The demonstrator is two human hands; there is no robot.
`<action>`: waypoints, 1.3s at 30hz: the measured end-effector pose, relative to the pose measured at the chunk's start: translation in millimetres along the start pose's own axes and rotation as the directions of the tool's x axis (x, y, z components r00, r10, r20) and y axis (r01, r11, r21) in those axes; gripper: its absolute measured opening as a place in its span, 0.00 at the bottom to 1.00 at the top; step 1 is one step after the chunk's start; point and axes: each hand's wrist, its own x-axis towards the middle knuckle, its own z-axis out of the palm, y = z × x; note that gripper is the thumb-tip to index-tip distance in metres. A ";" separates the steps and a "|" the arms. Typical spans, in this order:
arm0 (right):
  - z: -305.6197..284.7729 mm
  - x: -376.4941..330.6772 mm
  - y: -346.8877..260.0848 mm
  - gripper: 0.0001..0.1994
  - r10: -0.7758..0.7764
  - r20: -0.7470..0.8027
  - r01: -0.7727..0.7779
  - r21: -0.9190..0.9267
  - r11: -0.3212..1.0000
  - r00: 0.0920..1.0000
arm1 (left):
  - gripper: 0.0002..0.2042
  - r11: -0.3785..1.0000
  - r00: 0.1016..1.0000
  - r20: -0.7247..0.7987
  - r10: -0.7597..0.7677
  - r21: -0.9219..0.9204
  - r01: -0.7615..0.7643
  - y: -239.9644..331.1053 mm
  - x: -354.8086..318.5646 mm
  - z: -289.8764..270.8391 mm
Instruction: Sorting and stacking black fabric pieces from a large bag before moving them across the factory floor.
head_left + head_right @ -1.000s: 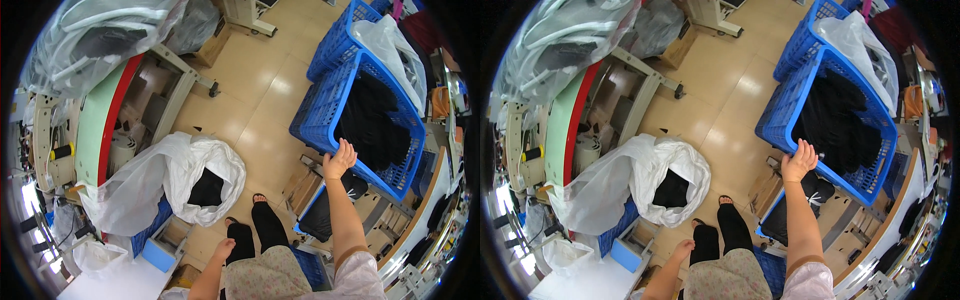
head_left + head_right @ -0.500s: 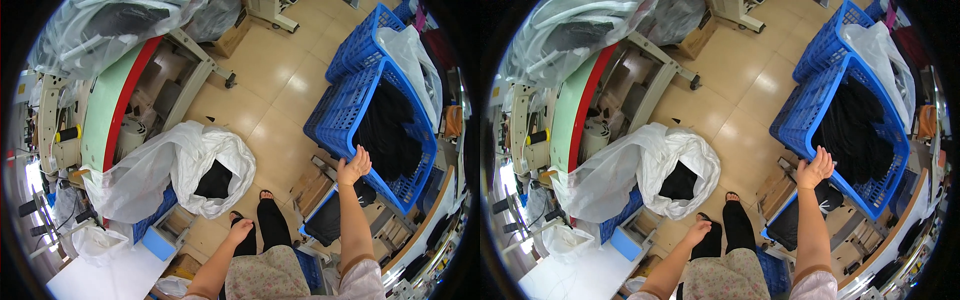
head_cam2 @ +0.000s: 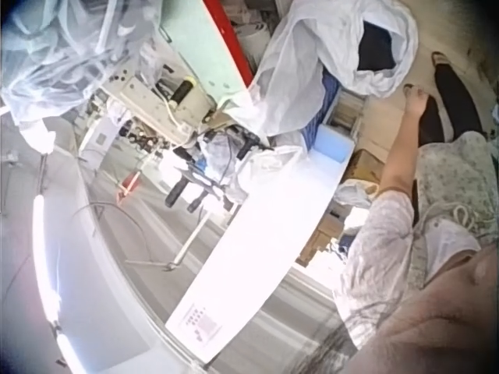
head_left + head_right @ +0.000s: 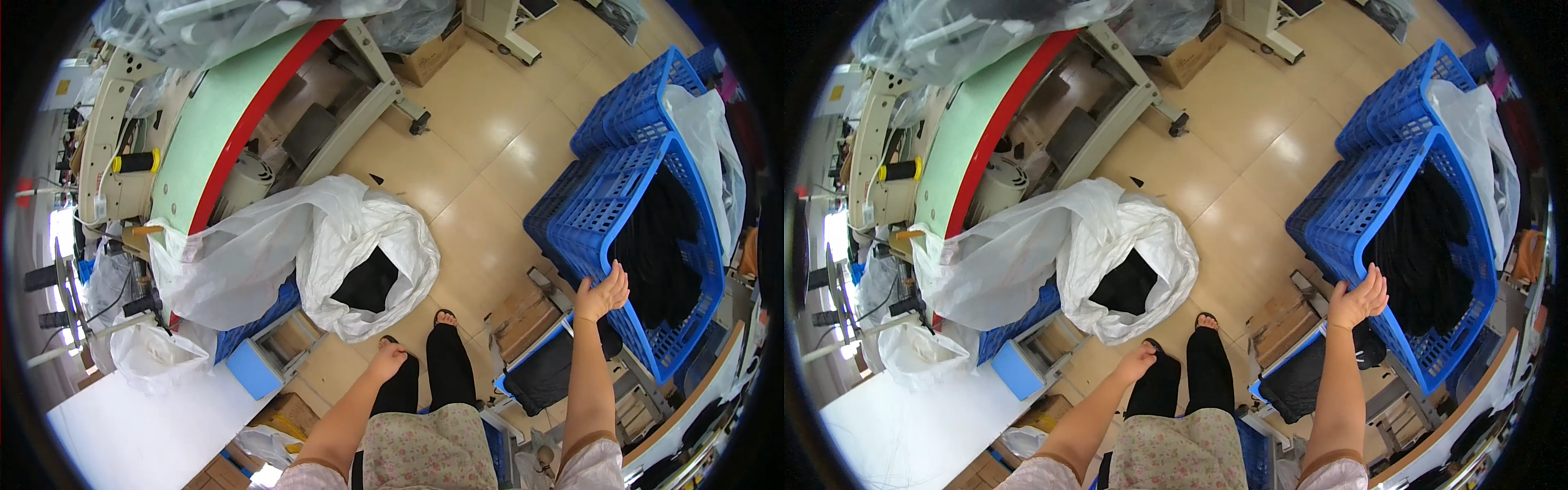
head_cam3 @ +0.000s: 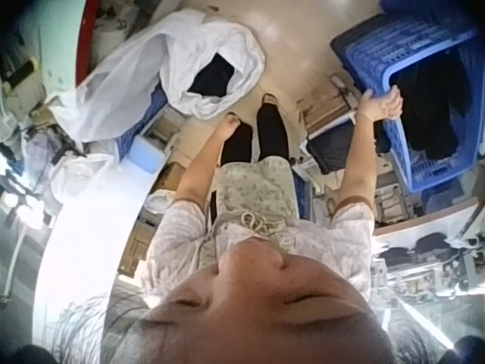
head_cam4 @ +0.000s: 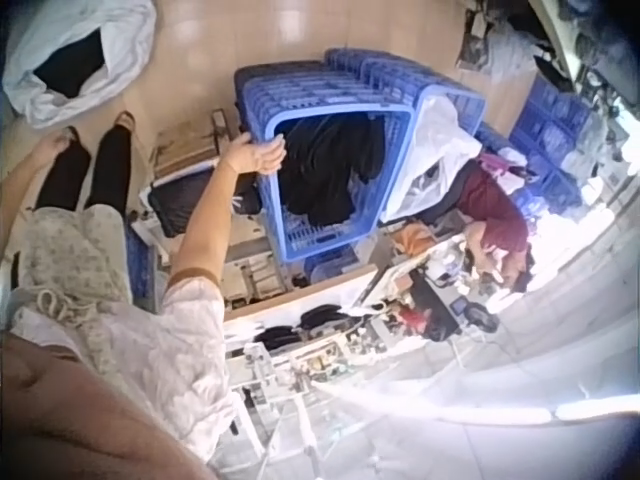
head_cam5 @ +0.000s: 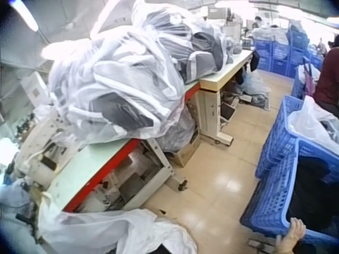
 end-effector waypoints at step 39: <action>-19.0 -2.4 -13.5 0.40 -0.061 0.052 0.065 -0.067 0.996 0.997 | 0.18 0.986 0.997 0.000 -0.082 -0.148 0.081 -68.2 -10.7 9.3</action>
